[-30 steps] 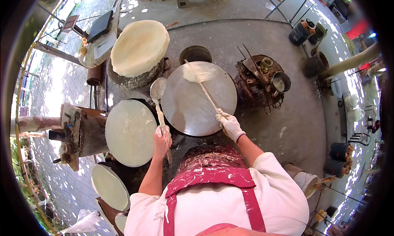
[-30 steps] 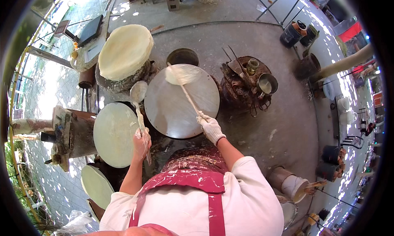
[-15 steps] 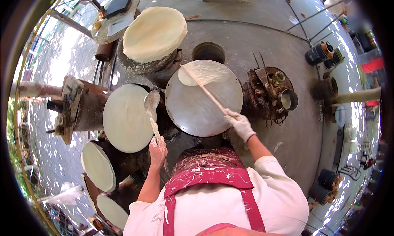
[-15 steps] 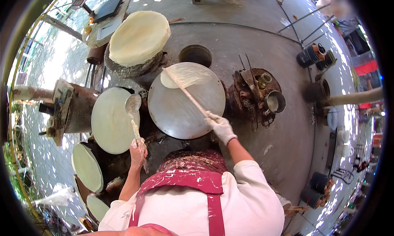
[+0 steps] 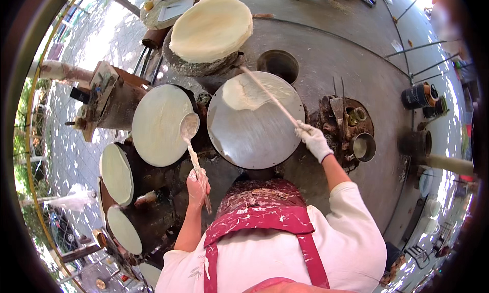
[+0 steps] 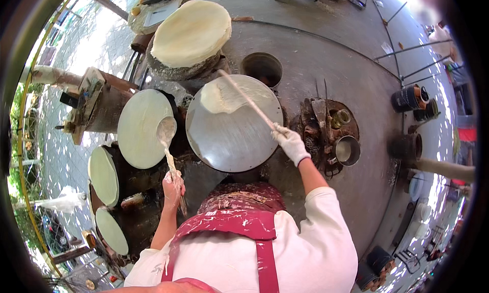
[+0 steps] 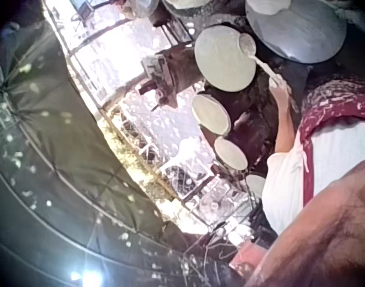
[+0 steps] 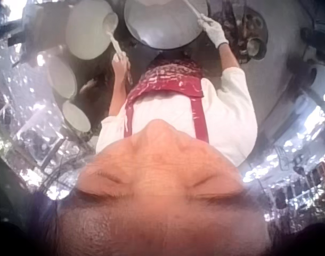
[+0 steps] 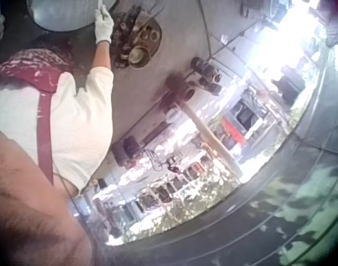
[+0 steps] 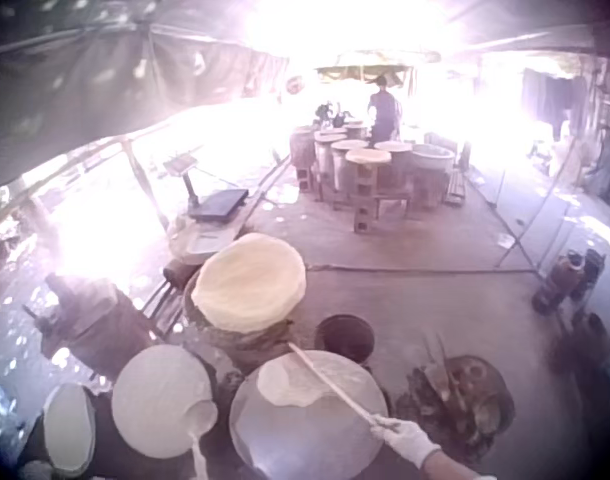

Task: The person pours batter onto multiple hot griddles, spreads it into thin circles, and flips the pancakes as they cook. They repeatedly scoop batter from a large metal bowl and manage several pancakes at once across the cooking surface.

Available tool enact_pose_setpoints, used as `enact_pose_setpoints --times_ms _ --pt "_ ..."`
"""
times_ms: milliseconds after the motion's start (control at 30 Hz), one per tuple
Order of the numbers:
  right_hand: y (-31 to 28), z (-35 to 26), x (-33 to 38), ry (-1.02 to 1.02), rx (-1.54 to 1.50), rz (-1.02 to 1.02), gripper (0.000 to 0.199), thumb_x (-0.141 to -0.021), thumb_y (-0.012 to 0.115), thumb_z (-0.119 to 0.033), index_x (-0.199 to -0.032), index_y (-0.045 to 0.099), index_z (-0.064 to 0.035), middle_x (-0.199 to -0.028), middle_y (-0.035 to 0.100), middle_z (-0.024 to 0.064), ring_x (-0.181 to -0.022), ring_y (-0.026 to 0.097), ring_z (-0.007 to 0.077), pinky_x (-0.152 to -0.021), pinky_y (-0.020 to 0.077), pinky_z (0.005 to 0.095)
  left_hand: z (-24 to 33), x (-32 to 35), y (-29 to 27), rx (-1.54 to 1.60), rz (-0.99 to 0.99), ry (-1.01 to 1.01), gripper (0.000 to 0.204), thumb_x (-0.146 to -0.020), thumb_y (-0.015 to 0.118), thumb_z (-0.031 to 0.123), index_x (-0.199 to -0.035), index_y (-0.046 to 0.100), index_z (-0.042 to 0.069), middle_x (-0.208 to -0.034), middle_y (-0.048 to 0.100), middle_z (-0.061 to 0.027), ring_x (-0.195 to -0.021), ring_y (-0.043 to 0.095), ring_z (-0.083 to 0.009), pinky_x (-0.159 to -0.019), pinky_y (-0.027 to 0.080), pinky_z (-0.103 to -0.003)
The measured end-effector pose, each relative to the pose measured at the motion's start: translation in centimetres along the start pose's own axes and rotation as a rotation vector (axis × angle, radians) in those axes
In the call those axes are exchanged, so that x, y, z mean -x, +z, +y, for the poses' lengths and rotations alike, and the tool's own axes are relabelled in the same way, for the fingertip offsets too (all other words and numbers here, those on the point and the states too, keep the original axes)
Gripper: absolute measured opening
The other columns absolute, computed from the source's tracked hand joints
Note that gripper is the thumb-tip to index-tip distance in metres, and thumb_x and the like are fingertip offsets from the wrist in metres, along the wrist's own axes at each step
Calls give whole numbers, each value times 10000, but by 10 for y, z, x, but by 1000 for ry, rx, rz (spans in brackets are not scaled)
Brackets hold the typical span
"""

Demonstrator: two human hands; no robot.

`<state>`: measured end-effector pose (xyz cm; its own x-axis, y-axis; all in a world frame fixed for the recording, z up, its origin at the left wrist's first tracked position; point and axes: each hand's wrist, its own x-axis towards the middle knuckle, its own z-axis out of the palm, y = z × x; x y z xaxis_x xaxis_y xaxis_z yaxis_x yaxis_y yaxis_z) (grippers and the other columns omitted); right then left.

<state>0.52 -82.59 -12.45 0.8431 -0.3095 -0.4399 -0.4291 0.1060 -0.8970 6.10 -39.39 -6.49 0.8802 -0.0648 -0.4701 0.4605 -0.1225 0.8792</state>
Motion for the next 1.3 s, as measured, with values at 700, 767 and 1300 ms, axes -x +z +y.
enact_pose_setpoints --times_ms 700,767,1300 --pt "-17 -33 -24 350 222 -489 353 -905 686 -129 -1242 647 -33 -1028 669 8 -883 579 60 -815 492 221 -17 33 12 -69 197 -149 186 -975 531 170 -829 496 61 -559 418 19 -363 412 -104 -334 308 -265" --pt "-25 -31 -38 37 199 -449 371 -910 680 -141 -1263 634 -32 -1065 670 20 -905 580 66 -844 484 212 -20 29 9 -83 214 -146 193 -973 540 176 -825 495 61 -557 417 21 -360 408 -105 -334 308 -267" --pt "-36 -47 -57 -148 488 -338 386 -914 672 -159 -1266 619 -10 -1239 648 40 -1050 600 100 -951 461 237 -31 -47 24 -1293 197 263 251 -977 515 263 -955 510 14 -739 649 -241 -721 660 -413 -613 525 -501"
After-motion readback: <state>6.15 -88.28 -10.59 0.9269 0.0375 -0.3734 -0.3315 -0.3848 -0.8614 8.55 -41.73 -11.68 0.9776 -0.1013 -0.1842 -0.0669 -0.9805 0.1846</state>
